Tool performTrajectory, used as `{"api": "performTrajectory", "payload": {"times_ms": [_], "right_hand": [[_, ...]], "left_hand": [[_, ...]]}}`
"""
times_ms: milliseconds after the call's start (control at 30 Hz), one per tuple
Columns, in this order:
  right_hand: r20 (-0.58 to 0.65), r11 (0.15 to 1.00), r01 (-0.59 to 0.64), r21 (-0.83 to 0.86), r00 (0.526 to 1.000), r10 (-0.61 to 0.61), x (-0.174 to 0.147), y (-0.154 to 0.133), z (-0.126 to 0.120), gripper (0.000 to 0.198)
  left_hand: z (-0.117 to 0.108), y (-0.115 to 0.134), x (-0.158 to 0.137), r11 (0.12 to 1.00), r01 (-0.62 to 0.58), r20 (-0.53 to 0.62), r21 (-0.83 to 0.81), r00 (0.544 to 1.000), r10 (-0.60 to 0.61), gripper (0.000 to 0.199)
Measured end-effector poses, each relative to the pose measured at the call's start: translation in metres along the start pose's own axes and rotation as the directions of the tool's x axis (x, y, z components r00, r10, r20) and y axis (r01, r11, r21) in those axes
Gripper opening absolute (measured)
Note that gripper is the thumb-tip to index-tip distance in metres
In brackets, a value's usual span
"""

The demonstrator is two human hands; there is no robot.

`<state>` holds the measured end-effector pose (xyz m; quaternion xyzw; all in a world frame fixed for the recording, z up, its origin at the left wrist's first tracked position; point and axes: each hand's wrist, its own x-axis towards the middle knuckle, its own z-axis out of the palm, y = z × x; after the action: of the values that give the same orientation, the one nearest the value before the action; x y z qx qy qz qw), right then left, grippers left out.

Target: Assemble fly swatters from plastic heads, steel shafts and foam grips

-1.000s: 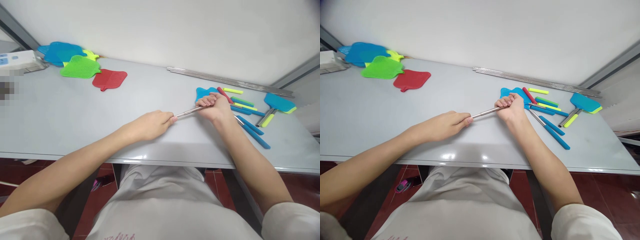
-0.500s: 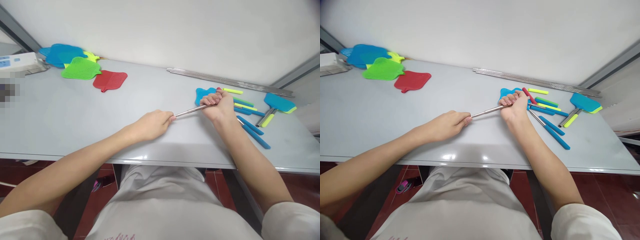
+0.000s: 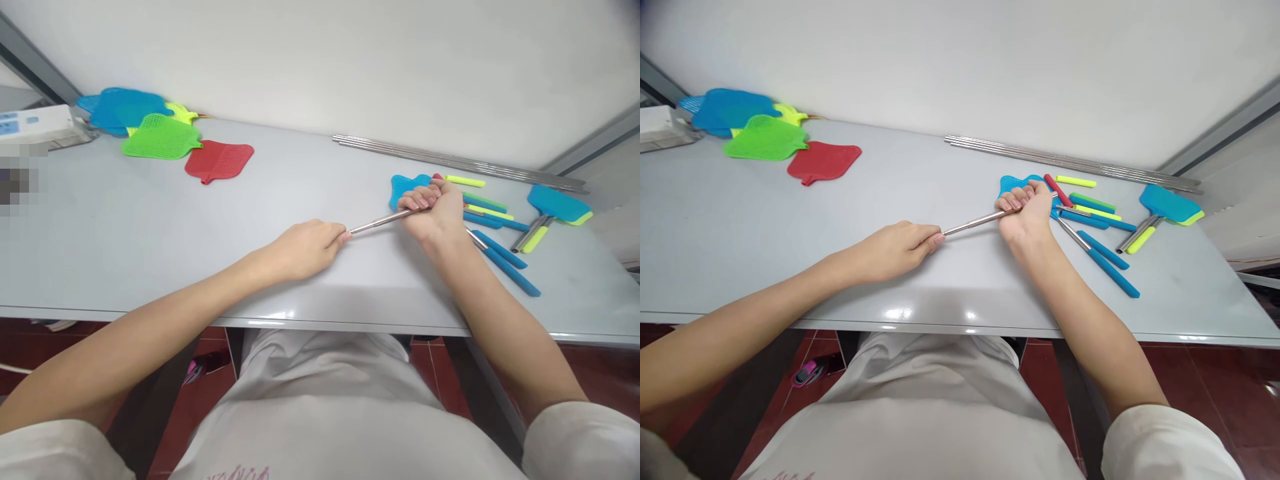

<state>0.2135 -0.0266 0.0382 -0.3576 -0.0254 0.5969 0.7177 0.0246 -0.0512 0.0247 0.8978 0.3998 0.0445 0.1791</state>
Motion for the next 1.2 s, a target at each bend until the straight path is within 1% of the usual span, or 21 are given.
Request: {"api": "performTrajectory", "payload": {"times_ms": [367, 533, 767, 1200], "right_hand": [[0.009, 0.999, -0.04, -0.003, 0.999, 0.04, 0.001, -0.001, -0.001, 0.027], [0.021, 0.994, -0.109, -0.01, 0.994, 0.109, -0.001, 0.003, -0.001, 0.026], [-0.022, 0.976, -0.215, -0.034, 0.976, 0.215, 0.0, 0.018, -0.004, 0.026], [-0.032, 0.959, -0.281, -0.023, 0.959, 0.28, -0.003, 0.028, -0.007, 0.026]], "left_hand": [[-0.003, 0.001, -0.002, 1.0, -0.007, 0.033, 0.008, 0.999, 0.007, 0.039], [-0.007, 0.002, -0.003, 0.999, 0.004, 0.083, -0.037, 0.997, -0.001, 0.041], [-0.01, 0.003, -0.006, 0.999, 0.028, 0.117, -0.031, 0.993, -0.025, 0.042], [-0.012, 0.005, -0.006, 0.999, 0.031, 0.127, -0.03, 0.992, -0.026, 0.04]]}}
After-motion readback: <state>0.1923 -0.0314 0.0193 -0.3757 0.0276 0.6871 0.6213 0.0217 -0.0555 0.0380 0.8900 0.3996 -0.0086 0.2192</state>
